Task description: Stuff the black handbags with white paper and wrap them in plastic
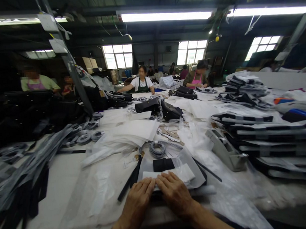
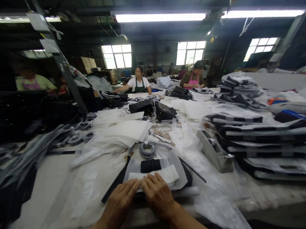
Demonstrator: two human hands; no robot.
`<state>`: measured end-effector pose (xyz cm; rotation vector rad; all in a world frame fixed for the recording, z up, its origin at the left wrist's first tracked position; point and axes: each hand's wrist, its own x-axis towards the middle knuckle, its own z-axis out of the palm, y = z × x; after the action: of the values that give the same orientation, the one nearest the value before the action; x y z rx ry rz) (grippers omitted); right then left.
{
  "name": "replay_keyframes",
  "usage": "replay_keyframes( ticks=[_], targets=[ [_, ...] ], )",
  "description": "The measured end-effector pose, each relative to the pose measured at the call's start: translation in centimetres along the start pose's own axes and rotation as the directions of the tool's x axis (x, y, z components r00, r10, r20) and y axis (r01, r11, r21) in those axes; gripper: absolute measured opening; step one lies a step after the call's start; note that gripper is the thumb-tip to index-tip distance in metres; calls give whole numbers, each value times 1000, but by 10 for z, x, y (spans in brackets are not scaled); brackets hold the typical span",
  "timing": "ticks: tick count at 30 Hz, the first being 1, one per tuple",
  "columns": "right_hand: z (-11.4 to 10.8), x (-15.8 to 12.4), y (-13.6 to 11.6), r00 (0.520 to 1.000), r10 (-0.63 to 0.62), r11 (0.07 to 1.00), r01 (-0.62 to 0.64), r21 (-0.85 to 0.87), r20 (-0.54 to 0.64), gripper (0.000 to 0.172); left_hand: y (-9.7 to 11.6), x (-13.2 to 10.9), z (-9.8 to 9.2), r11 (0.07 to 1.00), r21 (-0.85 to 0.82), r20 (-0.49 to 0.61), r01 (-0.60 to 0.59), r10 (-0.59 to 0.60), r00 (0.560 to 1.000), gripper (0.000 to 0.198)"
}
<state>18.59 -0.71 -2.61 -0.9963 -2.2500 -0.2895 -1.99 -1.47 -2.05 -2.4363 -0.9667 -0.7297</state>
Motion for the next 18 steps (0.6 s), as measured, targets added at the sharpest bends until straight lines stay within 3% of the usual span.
replay_keyframes(
  ticks=[4, 7, 11, 14, 18],
  targets=[
    [9, -3, -6, 991, -21, 999, 15, -46, -130, 31, -2, -5, 4, 1000, 17, -38, -24, 25, 999, 40],
    [9, -4, -9, 992, 4, 999, -11, -51, -124, 33, 0, -14, 7, 989, 130, 6, -72, 72, 997, 44],
    [9, -4, -9, 998, 4, 998, -7, -65, -56, 29, 3, -19, 11, 946, 283, 142, -159, 122, 982, 52],
    [14, -4, -10, 1000, 10, 994, -13, -107, -30, 27, 1, -16, 19, 930, 308, 212, -201, 139, 967, 49],
    [22, -5, -13, 997, 33, 984, -46, -172, -77, 28, -6, -12, 28, 921, 298, 210, -249, 191, 959, 44]
  ],
)
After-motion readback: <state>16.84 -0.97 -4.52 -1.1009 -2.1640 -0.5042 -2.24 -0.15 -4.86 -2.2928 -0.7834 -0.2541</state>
